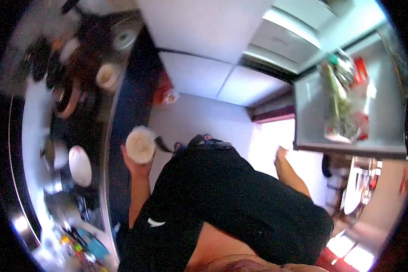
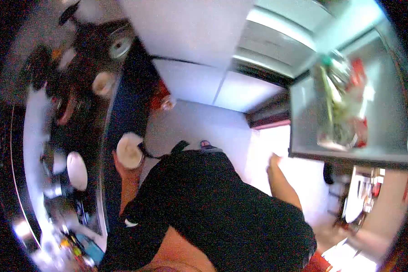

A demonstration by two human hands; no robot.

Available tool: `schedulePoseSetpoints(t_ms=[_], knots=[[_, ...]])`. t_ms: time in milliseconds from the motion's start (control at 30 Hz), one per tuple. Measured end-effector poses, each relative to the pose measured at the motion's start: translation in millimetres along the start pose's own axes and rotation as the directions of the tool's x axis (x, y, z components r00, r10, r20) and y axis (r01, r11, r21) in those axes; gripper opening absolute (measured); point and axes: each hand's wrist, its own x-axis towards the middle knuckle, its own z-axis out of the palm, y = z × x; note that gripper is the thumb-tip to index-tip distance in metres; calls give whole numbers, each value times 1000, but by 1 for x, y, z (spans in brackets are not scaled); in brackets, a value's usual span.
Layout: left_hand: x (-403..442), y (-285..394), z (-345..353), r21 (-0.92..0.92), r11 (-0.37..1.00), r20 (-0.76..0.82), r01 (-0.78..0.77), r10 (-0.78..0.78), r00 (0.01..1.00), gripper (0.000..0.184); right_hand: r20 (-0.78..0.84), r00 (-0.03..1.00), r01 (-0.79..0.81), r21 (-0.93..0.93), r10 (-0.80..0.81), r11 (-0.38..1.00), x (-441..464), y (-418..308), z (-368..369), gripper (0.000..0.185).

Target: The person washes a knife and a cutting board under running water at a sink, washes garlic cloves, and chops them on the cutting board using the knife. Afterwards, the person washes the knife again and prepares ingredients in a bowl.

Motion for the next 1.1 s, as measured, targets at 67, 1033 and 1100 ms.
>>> schedulePoseSetpoints(t_ms=[67, 1033, 1100], knots=[[2, -8, 8, 11, 1000, -55, 15, -14, 998, 74, -46, 998, -29, 9, 29, 1000, 23, 0, -29, 49], [-197, -100, -35, -272, 773, -386, -574, 459, 800, 71, 979, -29, 809, -95, 201, 580, -217, -146, 227, 47], [-214, -99, -50, -274, 743, -413, -611, 483, 772, 71, 910, -143, 877, -66, 390, 476, -293, -127, 247, 51]])
